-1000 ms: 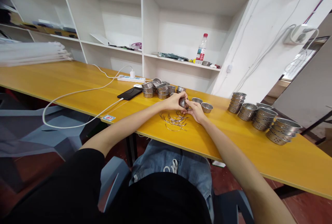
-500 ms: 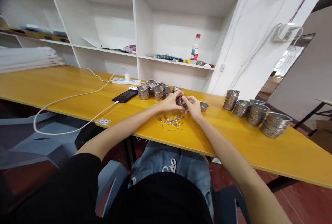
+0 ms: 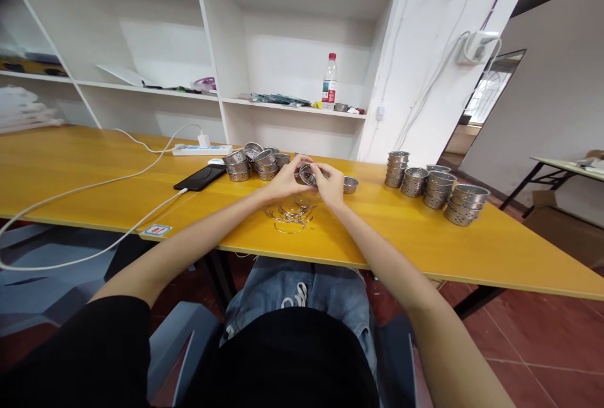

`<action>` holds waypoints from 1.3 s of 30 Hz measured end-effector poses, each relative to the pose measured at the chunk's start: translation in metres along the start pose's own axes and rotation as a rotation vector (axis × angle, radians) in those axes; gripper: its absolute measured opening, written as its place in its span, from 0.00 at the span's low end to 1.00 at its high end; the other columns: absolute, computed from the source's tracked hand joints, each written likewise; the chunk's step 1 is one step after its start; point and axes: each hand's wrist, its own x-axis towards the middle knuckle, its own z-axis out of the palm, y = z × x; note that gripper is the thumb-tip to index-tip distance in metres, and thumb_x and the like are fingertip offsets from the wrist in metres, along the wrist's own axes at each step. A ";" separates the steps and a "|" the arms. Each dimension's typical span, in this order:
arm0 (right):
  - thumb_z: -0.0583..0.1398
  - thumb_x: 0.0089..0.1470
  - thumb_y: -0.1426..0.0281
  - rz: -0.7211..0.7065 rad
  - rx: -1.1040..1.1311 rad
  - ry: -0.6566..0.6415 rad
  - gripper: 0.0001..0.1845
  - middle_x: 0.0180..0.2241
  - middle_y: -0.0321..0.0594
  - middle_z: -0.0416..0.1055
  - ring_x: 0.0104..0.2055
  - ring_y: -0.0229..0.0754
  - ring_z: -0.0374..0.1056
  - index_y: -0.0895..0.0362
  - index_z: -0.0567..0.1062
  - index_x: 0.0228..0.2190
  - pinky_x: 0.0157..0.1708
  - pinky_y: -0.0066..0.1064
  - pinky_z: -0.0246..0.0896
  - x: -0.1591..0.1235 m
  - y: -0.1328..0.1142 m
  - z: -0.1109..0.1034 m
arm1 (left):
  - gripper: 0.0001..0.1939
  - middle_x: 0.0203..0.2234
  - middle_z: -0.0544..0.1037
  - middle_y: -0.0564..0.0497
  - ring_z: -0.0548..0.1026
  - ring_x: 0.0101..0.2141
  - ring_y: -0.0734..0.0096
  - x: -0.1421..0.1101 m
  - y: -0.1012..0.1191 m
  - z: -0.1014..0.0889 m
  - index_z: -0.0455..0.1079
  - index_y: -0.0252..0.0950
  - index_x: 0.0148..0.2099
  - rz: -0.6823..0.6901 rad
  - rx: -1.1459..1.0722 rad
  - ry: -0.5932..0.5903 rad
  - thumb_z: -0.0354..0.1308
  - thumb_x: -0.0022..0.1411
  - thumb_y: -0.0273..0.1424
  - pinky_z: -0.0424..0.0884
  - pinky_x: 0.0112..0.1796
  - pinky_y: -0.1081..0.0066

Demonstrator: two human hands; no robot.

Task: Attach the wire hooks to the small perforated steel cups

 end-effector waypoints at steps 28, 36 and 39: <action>0.55 0.74 0.58 -0.401 -0.712 -0.269 0.21 0.69 0.57 0.59 0.64 0.57 0.69 0.56 0.75 0.59 0.64 0.52 0.68 0.006 0.014 -0.010 | 0.29 0.59 0.74 0.35 0.73 0.61 0.49 0.007 -0.026 -0.018 0.64 0.36 0.60 -0.039 0.461 0.252 0.67 0.58 0.31 0.68 0.65 0.51; 0.56 0.71 0.63 -0.403 -0.706 -0.182 0.16 0.63 0.56 0.65 0.58 0.54 0.72 0.54 0.76 0.54 0.60 0.49 0.69 0.014 0.026 -0.023 | 0.26 0.58 0.75 0.32 0.72 0.62 0.42 0.010 -0.049 -0.027 0.65 0.34 0.59 -0.131 0.693 0.182 0.66 0.66 0.41 0.67 0.64 0.46; 0.56 0.70 0.64 -0.401 -0.719 -0.201 0.16 0.62 0.57 0.65 0.58 0.56 0.71 0.56 0.76 0.54 0.61 0.51 0.68 0.014 0.031 -0.023 | 0.23 0.59 0.75 0.31 0.71 0.64 0.42 0.008 -0.061 -0.024 0.66 0.35 0.58 -0.160 0.706 0.148 0.64 0.67 0.40 0.68 0.65 0.46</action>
